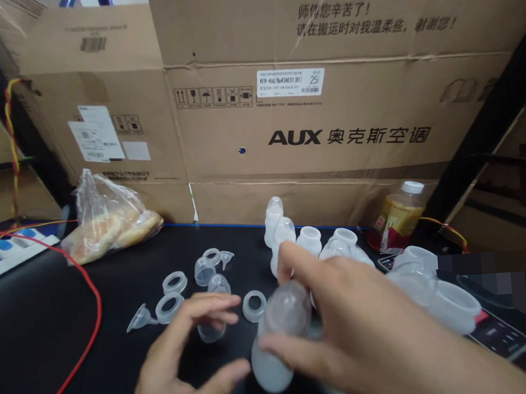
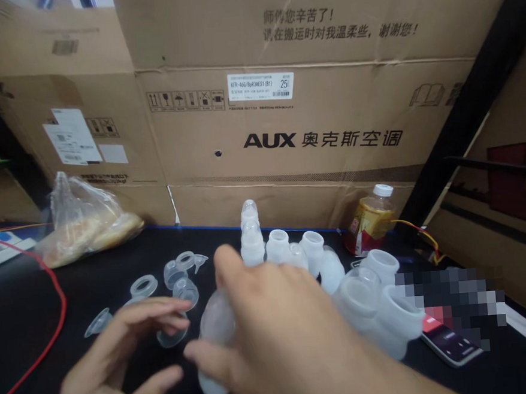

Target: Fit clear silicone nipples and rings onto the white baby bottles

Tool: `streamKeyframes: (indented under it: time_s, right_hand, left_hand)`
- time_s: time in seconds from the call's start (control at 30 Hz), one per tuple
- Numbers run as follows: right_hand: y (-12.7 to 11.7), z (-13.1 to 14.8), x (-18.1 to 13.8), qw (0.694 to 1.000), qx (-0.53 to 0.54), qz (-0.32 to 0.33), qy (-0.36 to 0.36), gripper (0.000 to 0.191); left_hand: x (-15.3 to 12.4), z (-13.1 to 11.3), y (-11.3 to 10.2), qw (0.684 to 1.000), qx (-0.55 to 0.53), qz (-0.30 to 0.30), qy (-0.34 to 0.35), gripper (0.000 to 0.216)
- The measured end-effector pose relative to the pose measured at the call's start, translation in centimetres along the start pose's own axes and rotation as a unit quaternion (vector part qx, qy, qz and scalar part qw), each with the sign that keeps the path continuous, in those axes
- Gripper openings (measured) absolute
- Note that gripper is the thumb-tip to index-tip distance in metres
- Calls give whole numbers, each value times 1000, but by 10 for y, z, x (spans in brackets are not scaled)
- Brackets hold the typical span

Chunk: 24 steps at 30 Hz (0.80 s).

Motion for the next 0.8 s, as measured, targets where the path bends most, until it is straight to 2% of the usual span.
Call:
streamKeyframes:
  time_s: [0.13,0.2,0.27,0.37,0.5,0.7,0.8]
  right_hand:
    - [-27,-31,8,985,131,-110,39,41]
    - [-28,-37,12,977,145,-155,31,41]
    - [-20,-37,18,975,126,-179,18,44]
    - [0,-32,25,981,94,-170,-2,45]
    - [25,-24,30,990,71,-122,-23,44]
    - [41,-20,33,994,58,-90,-38,46]
    - [45,-24,37,994,63,-89,-23,46]
  left_hand:
    - [5,14,-33,994,82,-55,37,19]
    - [5,17,-40,990,112,-75,42,14]
    - [7,15,-37,986,144,-69,48,13]
    - [13,9,-26,981,179,-33,60,14]
    - [19,2,-20,981,174,-29,75,11]
    - [18,9,-7,982,167,36,86,9]
    - [17,14,-5,980,178,50,77,7]
Point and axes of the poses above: each hand's wrist, its own x-axis towards the middle knuckle, its own y-axis out of the palm, z = x × y, the point moved 8 cm from there along x, towards the middle knuckle, and after that the axes turned 4 degrees about -x, right-handed, at the moved point
